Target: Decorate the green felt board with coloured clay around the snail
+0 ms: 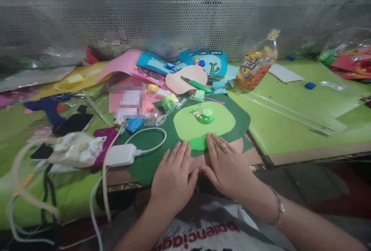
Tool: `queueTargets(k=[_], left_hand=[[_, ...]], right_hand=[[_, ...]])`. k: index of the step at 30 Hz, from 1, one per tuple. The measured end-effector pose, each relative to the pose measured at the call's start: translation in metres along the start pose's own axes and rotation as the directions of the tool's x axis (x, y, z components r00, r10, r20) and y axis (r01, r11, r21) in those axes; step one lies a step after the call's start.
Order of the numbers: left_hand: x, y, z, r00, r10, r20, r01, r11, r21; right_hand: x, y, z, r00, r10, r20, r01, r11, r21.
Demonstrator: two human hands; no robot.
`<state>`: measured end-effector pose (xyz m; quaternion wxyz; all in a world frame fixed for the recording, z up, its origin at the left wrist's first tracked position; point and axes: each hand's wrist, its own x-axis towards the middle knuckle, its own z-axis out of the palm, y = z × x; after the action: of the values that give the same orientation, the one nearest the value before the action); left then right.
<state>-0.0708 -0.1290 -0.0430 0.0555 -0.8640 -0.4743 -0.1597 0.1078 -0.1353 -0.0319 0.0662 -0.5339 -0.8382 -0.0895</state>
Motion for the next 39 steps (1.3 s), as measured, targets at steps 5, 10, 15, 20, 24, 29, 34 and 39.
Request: queueTargets(k=[5, 10, 15, 20, 24, 29, 34, 39], left_hand=[[0.000, -0.001, -0.001, 1.000, 0.005, 0.012, -0.005, 1.000, 0.002], [-0.001, -0.001, 0.000, 1.000, 0.006, 0.010, -0.006, 1.000, 0.011], [0.000, -0.001, 0.002, 1.000, -0.004, 0.000, 0.004, 1.000, -0.004], [-0.001, -0.001, 0.001, 1.000, -0.005, 0.003, 0.005, 1.000, -0.007], [0.000, 0.000, 0.001, 1.000, -0.010, 0.013, 0.010, 1.000, -0.006], [0.000, 0.000, 0.000, 1.000, -0.011, 0.021, 0.011, 1.000, -0.009], [-0.001, 0.000, -0.001, 1.000, -0.006, 0.018, 0.007, 1.000, -0.013], [0.000, 0.000, -0.001, 1.000, -0.012, 0.003, 0.012, 1.000, -0.023]], right_hand=[[-0.005, 0.003, 0.003, 1.000, 0.006, -0.023, -0.007, 1.000, -0.028], [-0.006, 0.024, -0.009, 1.000, 0.008, -0.020, -0.008, 0.999, 0.045], [0.000, 0.055, -0.028, 0.991, 0.090, -0.101, -0.051, 0.940, 0.337], [0.009, 0.043, -0.015, 0.997, -0.020, -0.077, 0.042, 0.955, 0.293], [0.008, 0.034, -0.002, 0.997, -0.047, -0.054, 0.059, 0.968, 0.243], [0.004, 0.036, -0.004, 0.995, -0.102, 0.003, 0.099, 0.975, 0.200], [0.004, 0.042, -0.011, 0.988, -0.143, 0.054, 0.126, 0.962, 0.241], [0.007, 0.044, -0.016, 0.999, 0.048, -0.010, -0.038, 0.888, 0.459]])
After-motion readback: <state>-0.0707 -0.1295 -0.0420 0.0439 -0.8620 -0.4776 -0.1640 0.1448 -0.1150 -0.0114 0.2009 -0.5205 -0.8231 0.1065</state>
